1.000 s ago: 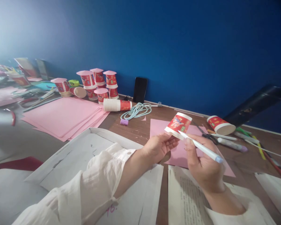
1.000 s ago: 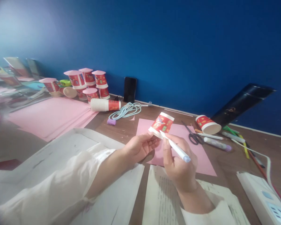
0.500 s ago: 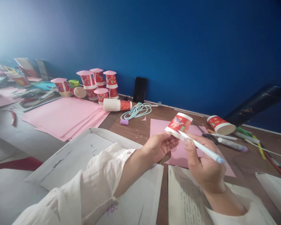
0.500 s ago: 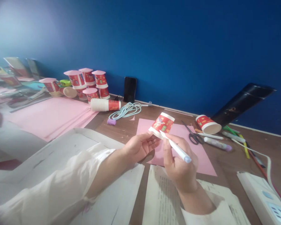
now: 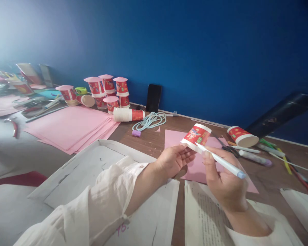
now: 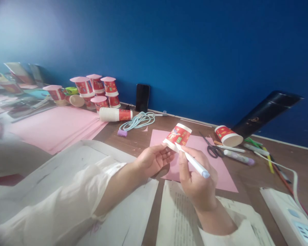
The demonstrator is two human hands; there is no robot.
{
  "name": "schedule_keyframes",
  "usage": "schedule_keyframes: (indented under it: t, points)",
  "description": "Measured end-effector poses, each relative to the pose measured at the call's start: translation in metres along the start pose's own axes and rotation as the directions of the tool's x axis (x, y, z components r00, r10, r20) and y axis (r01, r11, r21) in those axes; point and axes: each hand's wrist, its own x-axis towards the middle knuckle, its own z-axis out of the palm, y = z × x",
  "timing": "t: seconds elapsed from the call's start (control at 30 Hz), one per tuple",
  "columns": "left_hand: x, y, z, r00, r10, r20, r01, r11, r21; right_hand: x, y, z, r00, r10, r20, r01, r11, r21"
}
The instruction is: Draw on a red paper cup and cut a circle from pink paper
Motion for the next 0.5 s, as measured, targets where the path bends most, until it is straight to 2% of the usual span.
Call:
schedule_keyframes:
  t: [0.5]
  points:
    - [0.0002,0.0024,0.0004,1.0,-0.005,-0.018,0.005,1.0,-0.01,-0.0009,0.0008,-0.0015,1.0,-0.02,-0.002,0.02,1.0,0.009]
